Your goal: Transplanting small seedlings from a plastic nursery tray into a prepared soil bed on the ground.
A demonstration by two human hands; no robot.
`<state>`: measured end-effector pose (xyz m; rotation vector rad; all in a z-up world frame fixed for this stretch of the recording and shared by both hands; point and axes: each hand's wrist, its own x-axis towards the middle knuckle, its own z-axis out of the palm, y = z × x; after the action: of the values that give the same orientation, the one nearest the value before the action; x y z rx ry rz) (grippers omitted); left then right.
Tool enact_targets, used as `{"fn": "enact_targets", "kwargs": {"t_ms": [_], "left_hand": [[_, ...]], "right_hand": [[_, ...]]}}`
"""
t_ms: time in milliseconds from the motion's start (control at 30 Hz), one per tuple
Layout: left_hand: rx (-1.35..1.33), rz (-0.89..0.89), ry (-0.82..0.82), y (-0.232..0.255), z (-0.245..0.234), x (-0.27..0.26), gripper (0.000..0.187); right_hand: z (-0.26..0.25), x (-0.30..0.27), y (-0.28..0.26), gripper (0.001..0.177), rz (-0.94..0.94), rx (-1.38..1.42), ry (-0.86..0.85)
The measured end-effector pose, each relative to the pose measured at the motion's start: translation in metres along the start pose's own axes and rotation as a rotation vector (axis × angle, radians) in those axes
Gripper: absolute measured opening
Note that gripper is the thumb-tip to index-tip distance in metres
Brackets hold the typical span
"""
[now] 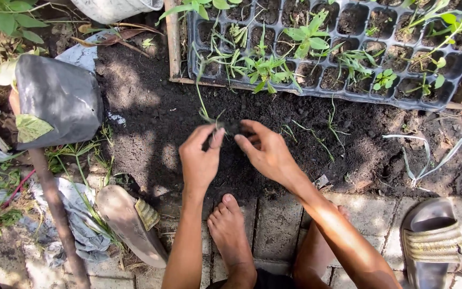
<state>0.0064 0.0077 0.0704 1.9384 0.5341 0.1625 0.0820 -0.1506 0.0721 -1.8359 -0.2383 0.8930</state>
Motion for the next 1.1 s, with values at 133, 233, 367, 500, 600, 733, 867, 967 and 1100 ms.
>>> {"fn": "enact_targets", "kwargs": {"t_ms": [133,233,367,500,600,733,867,967,1100], "left_hand": [[-0.035,-0.08,-0.086,-0.012,0.003,-0.014,0.015],[-0.188,-0.152,-0.162,-0.023,-0.002,-0.016,0.023],[-0.194,-0.023,-0.22,-0.008,-0.019,-0.01,0.04],[0.641,0.373,-0.45,-0.041,-0.003,0.013,0.029],[0.836,0.618,-0.564,-0.094,0.042,0.022,0.034],[0.92,0.723,-0.602,-0.094,0.02,0.034,0.036],[1.007,0.787,-0.622,-0.089,-0.005,0.039,0.034],[1.018,0.779,-0.655,-0.088,-0.012,0.042,0.032],[0.96,0.873,-0.66,-0.053,-0.002,0.043,0.034]], "right_hand": [[-0.005,0.004,-0.008,0.048,0.069,-0.049,-0.112],[-0.006,0.004,-0.009,0.043,0.134,-0.185,-0.287],[-0.012,-0.001,-0.003,0.028,-0.007,0.004,-0.101],[-0.02,-0.002,0.015,0.021,-0.174,0.253,0.046],[-0.028,-0.001,0.02,0.02,-0.254,0.106,0.104],[-0.034,-0.011,-0.001,0.025,-0.26,-0.024,0.124],[-0.025,-0.017,0.005,0.02,-0.296,-0.185,0.126],[-0.016,-0.023,-0.001,0.017,-0.316,-0.138,0.19],[-0.008,-0.031,-0.007,0.018,-0.349,-0.021,0.337]]}}
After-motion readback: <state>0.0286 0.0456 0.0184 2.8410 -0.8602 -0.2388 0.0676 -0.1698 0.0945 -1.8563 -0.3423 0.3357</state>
